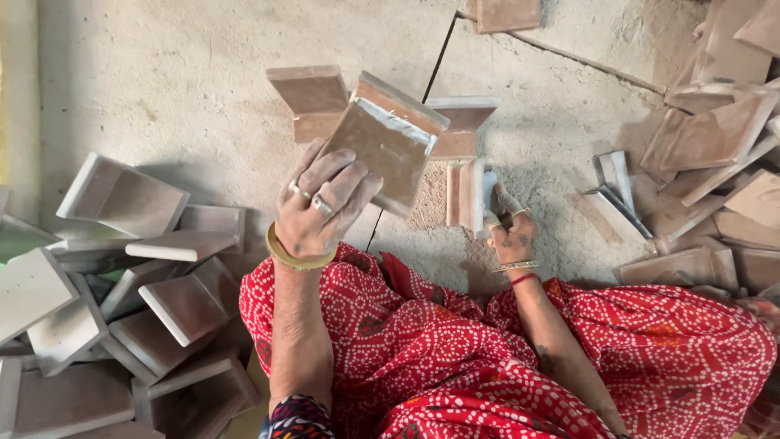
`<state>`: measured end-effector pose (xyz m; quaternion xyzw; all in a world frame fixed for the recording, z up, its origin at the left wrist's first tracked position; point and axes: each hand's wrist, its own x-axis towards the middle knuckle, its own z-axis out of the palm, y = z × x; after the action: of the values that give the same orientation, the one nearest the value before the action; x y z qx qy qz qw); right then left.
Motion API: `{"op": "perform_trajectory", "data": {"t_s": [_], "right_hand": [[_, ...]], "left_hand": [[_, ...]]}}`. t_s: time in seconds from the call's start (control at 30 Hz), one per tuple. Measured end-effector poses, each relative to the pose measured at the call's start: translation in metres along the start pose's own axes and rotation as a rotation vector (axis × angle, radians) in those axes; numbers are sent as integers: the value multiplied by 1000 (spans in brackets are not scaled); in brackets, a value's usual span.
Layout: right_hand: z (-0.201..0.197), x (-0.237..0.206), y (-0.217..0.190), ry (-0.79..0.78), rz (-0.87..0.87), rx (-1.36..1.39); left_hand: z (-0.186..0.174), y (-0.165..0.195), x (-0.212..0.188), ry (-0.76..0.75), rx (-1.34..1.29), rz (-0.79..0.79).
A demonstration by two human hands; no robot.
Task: The person sits on the floor and sands small wooden pieces using a sanding block. They hold each piece with one hand and rub the sanding block over the surfaces with the other, then place the finished pieces aside.
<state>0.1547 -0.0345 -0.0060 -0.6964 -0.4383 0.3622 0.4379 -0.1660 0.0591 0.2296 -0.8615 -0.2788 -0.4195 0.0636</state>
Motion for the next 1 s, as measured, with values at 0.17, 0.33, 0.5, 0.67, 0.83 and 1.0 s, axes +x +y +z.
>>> {"op": "perform_trajectory", "data": {"t_s": [0.17,0.33,0.5,0.67,0.83,1.0], "right_hand": [[0,2,0,1,-44,6],[-1,3,1,-33,19,74],[0,1,-4,-42,80,134],[2,3,-6,-18,24,101],[3,6,-7,-32,46,48],[2,3,-19,-30,46,66]], "left_hand": [[14,-10,-9,-27,64,-61],[38,-28,-27,-80,139,-86],[61,-46,-32,-101,234,-109],[57,-62,-15,11,274,-140],[84,-89,15,68,299,-114],[155,-148,34,-163,298,-188]]}}
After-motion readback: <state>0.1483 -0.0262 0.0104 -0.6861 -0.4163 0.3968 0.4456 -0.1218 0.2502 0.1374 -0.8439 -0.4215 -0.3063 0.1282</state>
